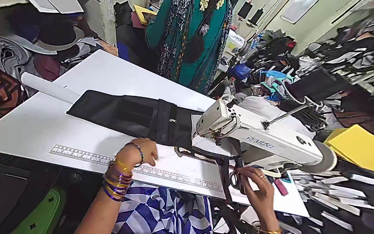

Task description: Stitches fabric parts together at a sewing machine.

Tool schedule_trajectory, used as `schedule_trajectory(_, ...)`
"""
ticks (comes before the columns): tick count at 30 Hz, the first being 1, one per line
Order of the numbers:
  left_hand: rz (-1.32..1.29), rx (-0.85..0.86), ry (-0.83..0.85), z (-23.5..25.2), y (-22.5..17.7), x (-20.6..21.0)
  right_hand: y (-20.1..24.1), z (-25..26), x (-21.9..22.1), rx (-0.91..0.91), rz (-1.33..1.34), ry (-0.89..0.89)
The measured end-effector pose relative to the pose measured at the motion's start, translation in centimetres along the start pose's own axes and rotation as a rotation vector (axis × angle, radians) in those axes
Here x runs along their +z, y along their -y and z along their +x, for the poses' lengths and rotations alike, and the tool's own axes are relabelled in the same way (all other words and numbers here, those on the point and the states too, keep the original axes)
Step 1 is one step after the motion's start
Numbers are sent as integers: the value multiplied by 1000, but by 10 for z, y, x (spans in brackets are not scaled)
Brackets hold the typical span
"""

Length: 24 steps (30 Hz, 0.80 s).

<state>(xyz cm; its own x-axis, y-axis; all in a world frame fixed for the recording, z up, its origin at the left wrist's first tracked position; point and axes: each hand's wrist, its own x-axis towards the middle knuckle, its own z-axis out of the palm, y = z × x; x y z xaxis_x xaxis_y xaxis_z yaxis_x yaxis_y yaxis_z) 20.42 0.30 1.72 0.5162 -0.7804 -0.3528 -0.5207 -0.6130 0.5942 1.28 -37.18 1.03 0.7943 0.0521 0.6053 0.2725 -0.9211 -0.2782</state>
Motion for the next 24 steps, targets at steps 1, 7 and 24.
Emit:
schedule_trajectory(1, 5, -141, -81, -12, 4, -1, -1, 3, -10, 22, 5, 25)
schedule_trajectory(7, -205, 251, -896, 37, -55, 2, 19, 57, -29, -38, -23, -64)
schedule_trajectory(24, -271, 33, -541, 102, -111, 19, 46, 140, 15, -387, -244, 90)
